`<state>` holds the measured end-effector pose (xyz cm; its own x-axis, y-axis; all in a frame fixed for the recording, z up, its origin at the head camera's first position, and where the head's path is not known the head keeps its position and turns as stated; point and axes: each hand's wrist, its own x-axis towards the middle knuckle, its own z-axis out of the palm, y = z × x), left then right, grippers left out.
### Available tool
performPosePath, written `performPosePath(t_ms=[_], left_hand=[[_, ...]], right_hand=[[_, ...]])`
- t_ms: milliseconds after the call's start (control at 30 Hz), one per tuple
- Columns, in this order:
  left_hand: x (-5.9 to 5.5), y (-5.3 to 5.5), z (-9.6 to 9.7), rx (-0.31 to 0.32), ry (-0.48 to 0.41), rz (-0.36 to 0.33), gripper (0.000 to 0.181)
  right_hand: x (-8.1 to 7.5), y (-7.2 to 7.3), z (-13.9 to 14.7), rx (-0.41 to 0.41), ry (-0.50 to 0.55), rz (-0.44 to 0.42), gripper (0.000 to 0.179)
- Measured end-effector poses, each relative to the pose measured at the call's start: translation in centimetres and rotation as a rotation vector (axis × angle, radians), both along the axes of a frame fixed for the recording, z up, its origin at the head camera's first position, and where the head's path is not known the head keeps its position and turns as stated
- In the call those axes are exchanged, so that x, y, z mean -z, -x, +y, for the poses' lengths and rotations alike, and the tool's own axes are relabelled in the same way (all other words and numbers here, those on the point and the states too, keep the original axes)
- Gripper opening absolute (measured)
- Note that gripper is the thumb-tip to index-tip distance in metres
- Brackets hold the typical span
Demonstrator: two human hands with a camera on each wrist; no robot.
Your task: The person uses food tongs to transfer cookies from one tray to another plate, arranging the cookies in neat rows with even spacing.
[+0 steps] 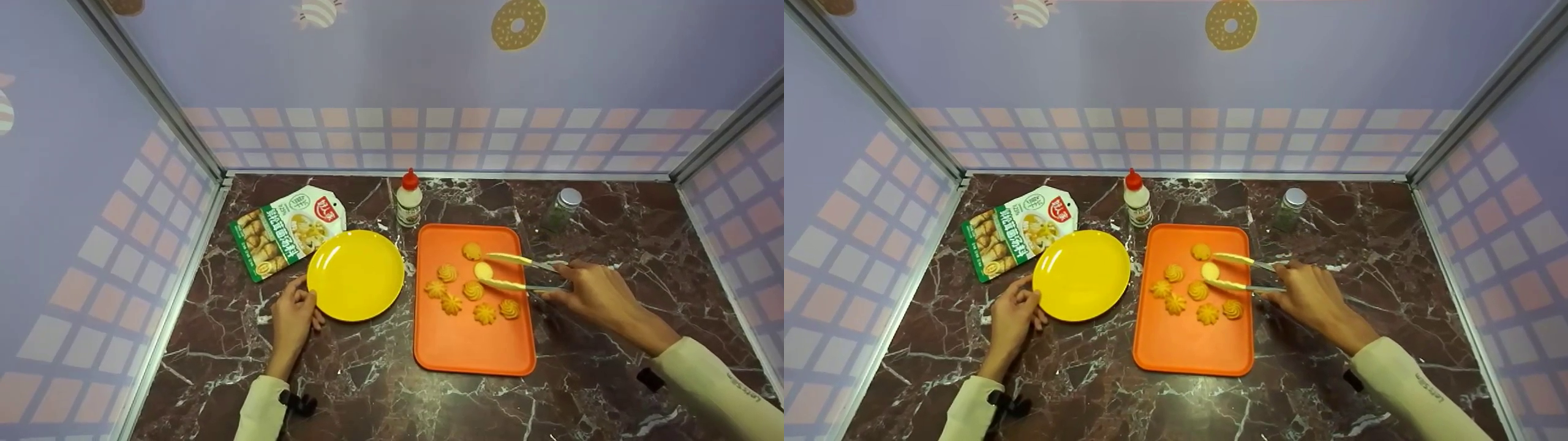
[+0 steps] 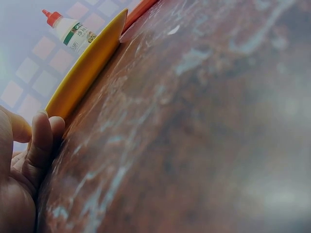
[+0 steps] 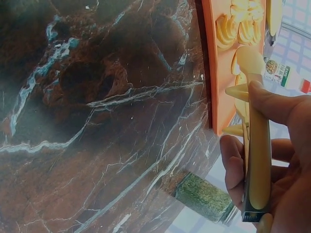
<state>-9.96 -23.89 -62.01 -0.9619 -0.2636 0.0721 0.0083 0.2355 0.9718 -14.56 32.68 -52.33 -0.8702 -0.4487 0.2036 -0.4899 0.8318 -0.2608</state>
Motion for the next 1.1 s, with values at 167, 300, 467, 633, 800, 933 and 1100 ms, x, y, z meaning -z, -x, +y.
performPosePath(t_ms=[167, 300, 467, 633, 800, 933, 1100], left_hand=[[-0.1, 0.0, 0.0, 0.008, 0.003, -0.007, 0.043], [-0.1, -0.1, 0.1, 0.017, -0.009, -0.009, 0.043], [0.0, 0.0, 0.1, 0.009, -0.017, -0.010, 0.042], [0.0, 0.0, 0.1, -0.006, 0.003, -0.004, 0.042], [0.1, 0.1, 0.1, -0.008, 0.001, -0.008, 0.043], [0.0, 0.1, 0.1, -0.016, -0.004, -0.008, 0.042], [-0.2, 0.0, 0.1, -0.010, -0.012, -0.001, 0.042]], right_hand=[[0.3, 0.1, 0.0, -0.021, 0.003, 0.012, 0.034], [0.4, 0.1, 0.0, -0.023, 0.011, -0.002, 0.036], [0.6, 0.3, -0.3, 0.002, 0.019, -0.055, 0.028], [1.0, 0.4, -0.5, 0.015, 0.043, -0.102, 0.036], [1.5, 0.5, -0.4, 0.025, 0.065, -0.127, 0.034], [1.9, 0.5, -0.3, 0.018, 0.076, -0.125, 0.035], [2.2, 0.3, -0.3, 0.024, 0.078, -0.121, 0.035]])
